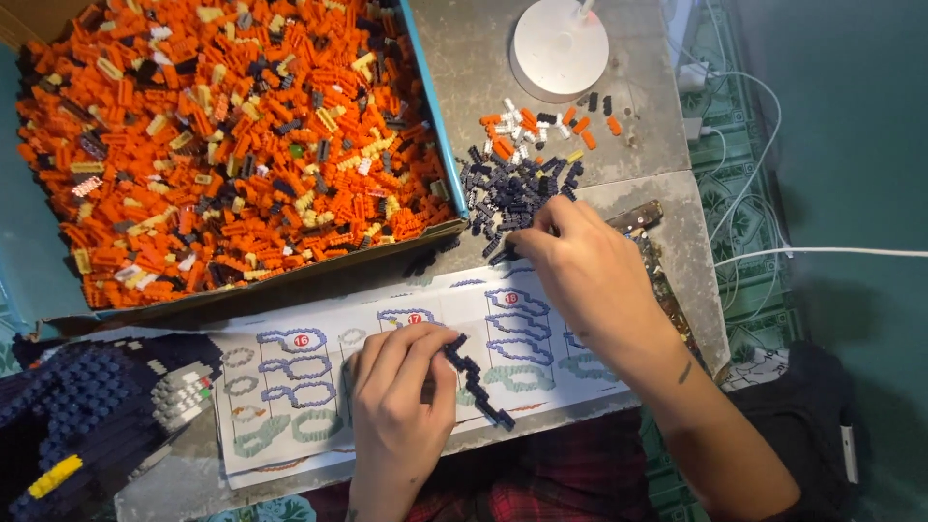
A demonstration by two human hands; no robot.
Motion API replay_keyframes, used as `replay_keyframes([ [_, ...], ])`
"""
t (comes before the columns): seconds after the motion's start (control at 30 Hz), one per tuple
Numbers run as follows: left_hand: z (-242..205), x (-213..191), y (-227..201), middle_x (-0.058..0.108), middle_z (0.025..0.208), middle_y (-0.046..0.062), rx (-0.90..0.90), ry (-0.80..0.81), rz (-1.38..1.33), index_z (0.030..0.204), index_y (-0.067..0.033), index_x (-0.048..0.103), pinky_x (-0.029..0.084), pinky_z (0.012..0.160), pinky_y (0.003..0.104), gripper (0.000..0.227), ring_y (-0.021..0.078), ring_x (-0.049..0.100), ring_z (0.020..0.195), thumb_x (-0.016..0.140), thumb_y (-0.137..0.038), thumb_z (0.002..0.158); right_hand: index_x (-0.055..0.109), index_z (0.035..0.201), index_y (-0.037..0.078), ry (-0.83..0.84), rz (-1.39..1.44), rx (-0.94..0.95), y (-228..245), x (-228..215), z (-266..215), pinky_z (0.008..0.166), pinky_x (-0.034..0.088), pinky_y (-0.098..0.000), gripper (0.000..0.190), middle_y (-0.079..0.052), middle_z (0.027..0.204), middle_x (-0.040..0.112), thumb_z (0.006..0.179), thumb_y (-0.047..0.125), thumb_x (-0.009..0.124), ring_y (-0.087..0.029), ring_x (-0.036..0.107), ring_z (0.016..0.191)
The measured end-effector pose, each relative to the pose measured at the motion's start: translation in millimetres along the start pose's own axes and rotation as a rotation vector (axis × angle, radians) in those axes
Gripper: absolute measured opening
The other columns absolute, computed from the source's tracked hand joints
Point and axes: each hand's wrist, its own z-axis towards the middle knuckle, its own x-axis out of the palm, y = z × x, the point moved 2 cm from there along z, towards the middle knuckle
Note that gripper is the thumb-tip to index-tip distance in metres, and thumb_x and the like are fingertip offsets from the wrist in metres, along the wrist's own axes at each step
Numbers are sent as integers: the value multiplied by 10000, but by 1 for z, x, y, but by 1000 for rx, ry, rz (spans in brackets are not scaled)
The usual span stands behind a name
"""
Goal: Assembling a complex toy from small plastic building blocks using hands and a small hammer while following instructions.
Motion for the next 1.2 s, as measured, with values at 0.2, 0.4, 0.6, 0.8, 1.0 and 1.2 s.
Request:
replay_keyframes([
  [0.2, -6, -7, -6, 792, 1025, 157, 131, -132, -103, 1057, 47, 789, 601, 841, 391, 309, 312, 708, 963, 651, 236, 854, 800, 1210, 123, 32, 134, 97, -3, -3, -3, 566, 569, -560, 192, -74, 1116, 673, 1050, 230, 799, -321, 691, 1035],
  [0.4, -8, -19, -17, 781, 1041, 153, 170, -140, -90, 1056, 25, 791, 626, 812, 394, 286, 309, 723, 916, 626, 202, 905, 814, 1277, 46, -6, 89, 9, -4, -2, -8, 483, 549, -485, 319, -100, 1136, 721, 1002, -74, 705, -328, 711, 1008],
  [0.6, -18, -4, -2, 788, 1235, 86, 98, 68, 87, 1211, -71, 805, 574, 993, 462, 263, 308, 705, 1174, 806, -24, 952, 769, 1219, 111, 57, 27, 51, -8, -3, 0, 495, 517, -531, 191, -86, 1034, 645, 1037, 167, 772, -336, 679, 946],
  [0.8, -20, -1, -2, 780, 1252, 65, 99, 80, 123, 1214, -82, 811, 530, 928, 466, 208, 302, 676, 1195, 796, -99, 1008, 702, 1166, 48, -34, 299, 36, 3, -34, -14, 725, 578, -473, 82, -87, 1147, 743, 1120, 117, 700, -297, 729, 939],
  [1.0, -23, 2, -13, 802, 1182, 46, 65, 66, 179, 1194, -100, 830, 532, 921, 484, 266, 317, 679, 1190, 895, -218, 964, 753, 1160, -34, -188, 474, -141, 31, -29, -64, 861, 727, -283, 235, -161, 1079, 836, 951, -78, 851, -220, 839, 927],
  [1.2, -23, 8, -18, 782, 1128, -12, 106, 45, 182, 1090, -141, 832, 497, 955, 519, 170, 351, 683, 1240, 899, -261, 990, 759, 1093, -18, -303, 429, -155, 42, -8, -85, 1004, 631, -417, 78, -144, 1150, 831, 1026, -3, 798, -263, 806, 1026],
])
